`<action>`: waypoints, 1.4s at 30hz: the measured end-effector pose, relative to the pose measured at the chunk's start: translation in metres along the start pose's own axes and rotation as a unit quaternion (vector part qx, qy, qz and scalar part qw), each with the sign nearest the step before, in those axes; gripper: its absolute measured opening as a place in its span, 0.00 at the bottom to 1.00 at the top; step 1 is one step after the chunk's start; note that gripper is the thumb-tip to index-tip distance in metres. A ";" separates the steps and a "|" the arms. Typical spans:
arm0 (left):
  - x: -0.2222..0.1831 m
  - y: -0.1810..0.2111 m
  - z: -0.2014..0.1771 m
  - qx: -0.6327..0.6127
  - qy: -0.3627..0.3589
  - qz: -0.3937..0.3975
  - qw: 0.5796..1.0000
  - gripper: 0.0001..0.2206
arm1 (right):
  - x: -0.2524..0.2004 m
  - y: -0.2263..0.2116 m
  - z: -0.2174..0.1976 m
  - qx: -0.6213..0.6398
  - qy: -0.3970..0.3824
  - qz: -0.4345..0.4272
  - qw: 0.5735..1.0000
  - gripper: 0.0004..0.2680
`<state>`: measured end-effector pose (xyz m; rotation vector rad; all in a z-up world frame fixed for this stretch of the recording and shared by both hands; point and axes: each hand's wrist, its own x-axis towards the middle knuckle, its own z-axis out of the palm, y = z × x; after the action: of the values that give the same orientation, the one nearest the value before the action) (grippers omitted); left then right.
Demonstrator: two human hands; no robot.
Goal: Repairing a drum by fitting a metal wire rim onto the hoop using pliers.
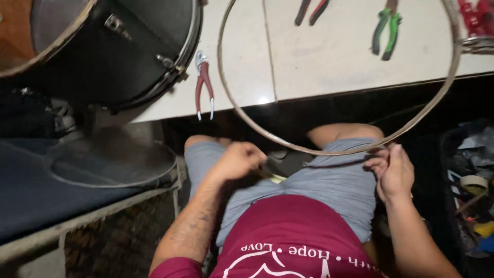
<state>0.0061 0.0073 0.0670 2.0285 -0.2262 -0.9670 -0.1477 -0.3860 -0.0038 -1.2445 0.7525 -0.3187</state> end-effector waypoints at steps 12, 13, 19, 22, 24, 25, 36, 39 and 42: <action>0.039 -0.045 -0.115 0.184 0.407 0.006 0.895 0.24 | -0.072 0.044 0.107 0.035 -0.204 0.209 0.956 0.10; 0.032 -0.038 -0.108 0.183 0.407 0.009 0.895 0.24 | -0.076 0.034 0.118 0.036 -0.204 0.206 0.957 0.10; 0.032 -0.046 -0.043 0.071 0.392 0.033 0.917 0.15 | -0.057 0.086 0.117 0.138 -0.168 0.145 0.965 0.05; 0.050 -0.059 -0.017 -0.277 0.174 0.041 0.944 0.16 | -0.058 0.086 0.118 0.152 -0.178 0.113 0.966 0.06; 0.059 -0.062 -0.010 -0.532 0.073 0.087 0.839 0.21 | -0.077 0.050 0.139 0.156 -0.183 0.106 0.965 0.05; 0.060 -0.063 -0.010 -0.534 0.067 0.083 0.839 0.21 | -0.082 0.045 0.143 0.154 -0.176 0.107 0.966 0.05; 0.076 -0.072 -0.003 -0.600 0.028 0.085 0.795 0.18 | -0.078 0.068 0.136 0.160 -0.132 0.103 0.973 0.03; 0.079 -0.076 0.001 -0.587 0.040 0.079 0.805 0.18 | -0.072 0.090 0.126 0.127 -0.096 0.099 0.982 0.04; 0.077 -0.074 0.004 -0.579 0.055 0.075 0.810 0.17 | -0.072 0.104 0.117 0.089 -0.062 0.085 0.990 0.05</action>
<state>0.0417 0.0139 -0.0333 0.8958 0.2390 -0.6089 -0.1397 -0.2244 -0.0619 -1.0156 0.7024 -0.1629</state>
